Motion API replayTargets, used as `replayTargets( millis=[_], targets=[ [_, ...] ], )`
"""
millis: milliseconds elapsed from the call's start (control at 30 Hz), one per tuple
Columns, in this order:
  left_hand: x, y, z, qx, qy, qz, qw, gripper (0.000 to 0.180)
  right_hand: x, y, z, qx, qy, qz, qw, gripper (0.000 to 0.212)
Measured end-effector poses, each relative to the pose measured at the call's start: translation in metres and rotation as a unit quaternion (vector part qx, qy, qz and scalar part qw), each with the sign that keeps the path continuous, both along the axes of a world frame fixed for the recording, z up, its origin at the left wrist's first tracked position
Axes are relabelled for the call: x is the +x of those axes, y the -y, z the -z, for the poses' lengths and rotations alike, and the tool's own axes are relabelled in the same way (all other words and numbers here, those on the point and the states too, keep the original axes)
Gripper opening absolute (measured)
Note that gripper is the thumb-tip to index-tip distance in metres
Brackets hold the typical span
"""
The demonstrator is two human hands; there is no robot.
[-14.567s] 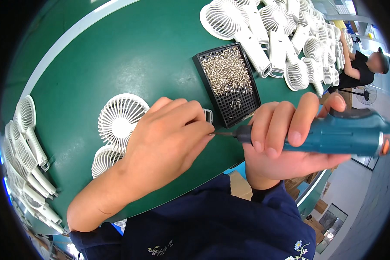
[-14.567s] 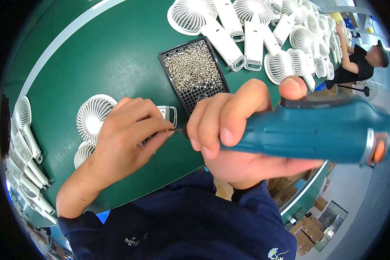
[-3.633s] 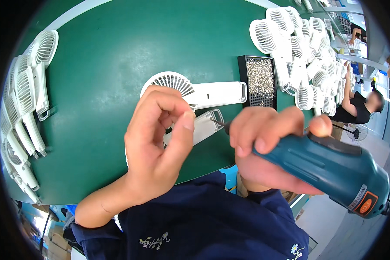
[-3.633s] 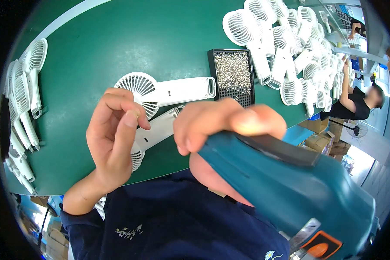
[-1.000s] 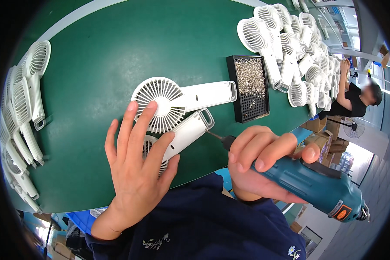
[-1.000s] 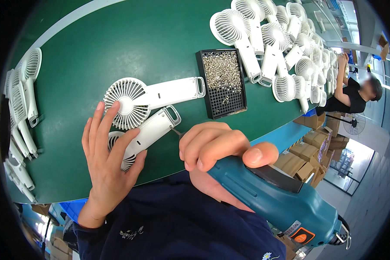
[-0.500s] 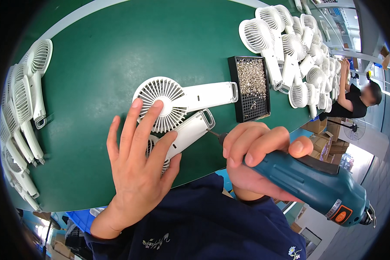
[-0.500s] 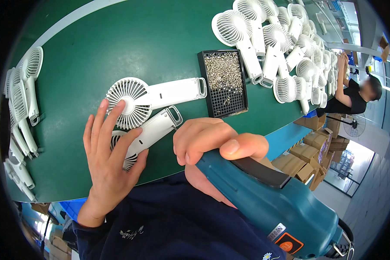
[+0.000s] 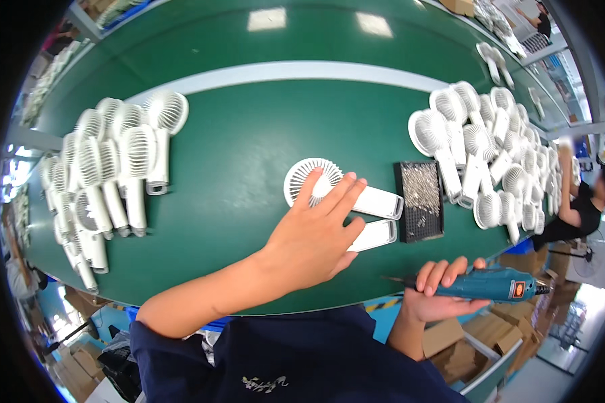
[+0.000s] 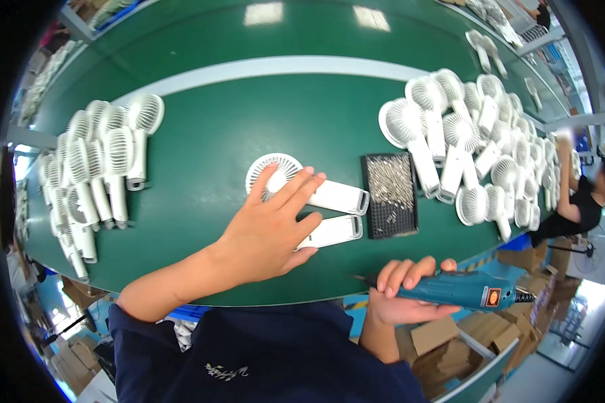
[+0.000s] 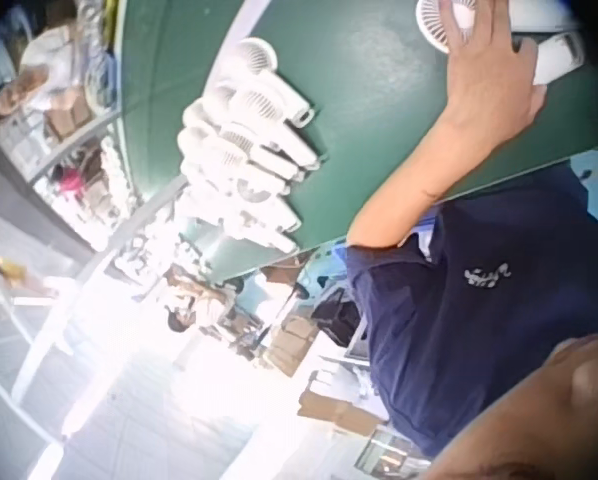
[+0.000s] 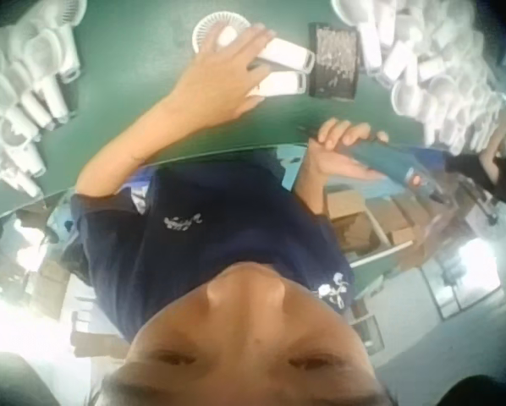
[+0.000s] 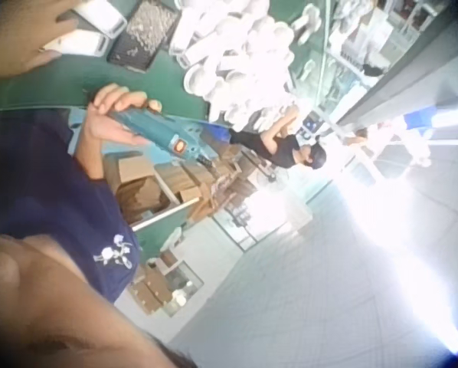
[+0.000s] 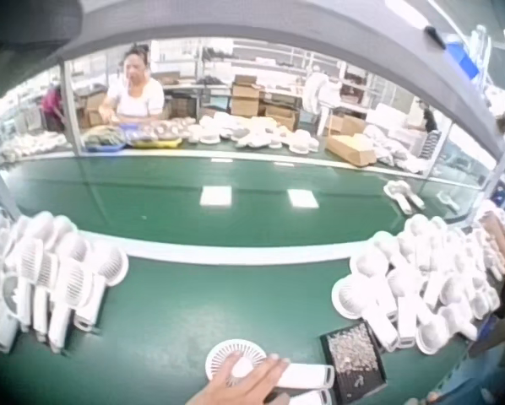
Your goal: Assembling portable handheld fans by inserting and tightening screws using an electric screwdriver.
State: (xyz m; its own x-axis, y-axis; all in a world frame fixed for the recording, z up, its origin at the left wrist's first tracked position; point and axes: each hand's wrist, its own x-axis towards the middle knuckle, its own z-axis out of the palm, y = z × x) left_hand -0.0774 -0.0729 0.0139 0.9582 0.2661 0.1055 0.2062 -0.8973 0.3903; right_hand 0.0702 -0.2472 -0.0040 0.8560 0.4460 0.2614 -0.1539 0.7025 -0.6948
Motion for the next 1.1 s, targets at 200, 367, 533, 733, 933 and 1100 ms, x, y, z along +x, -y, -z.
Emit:
replayTargets(
  millis=[200, 367, 533, 733, 933, 1100],
  targets=[
    [0.011, -0.077, 0.017, 0.131, 0.03, -0.059, 0.989, 0.042, -0.007, 0.025, -0.002, -0.001, -0.029, 0.033, 0.999, 0.063],
    [0.068, -0.163, -0.037, 0.192, 0.041, -0.22, 0.956, 0.054, -0.011, 0.015, -0.011, 0.012, -0.016, 0.0, 1.0, 0.056],
    [-0.027, -0.075, -0.059, 0.158, 0.197, -0.246, 0.936, 0.05, -0.022, 0.011, 0.006, -0.009, -0.03, -0.012, 0.999, 0.061],
    [-0.172, -0.048, 0.01, 0.186, 0.029, -0.561, 0.806, 0.069, -0.031, 0.001, 0.018, -0.029, -0.091, -0.037, 0.995, 0.06],
    [-0.177, -0.04, -0.001, 0.14, 0.098, -0.528, 0.832, 0.056, -0.038, -0.009, 0.02, -0.025, -0.14, -0.073, 0.987, 0.058],
    [-0.1, -0.054, 0.007, 0.099, 0.128, -0.468, 0.869, 0.053, -0.033, -0.004, 0.023, -0.043, -0.173, -0.012, 0.984, 0.063]
  ],
)
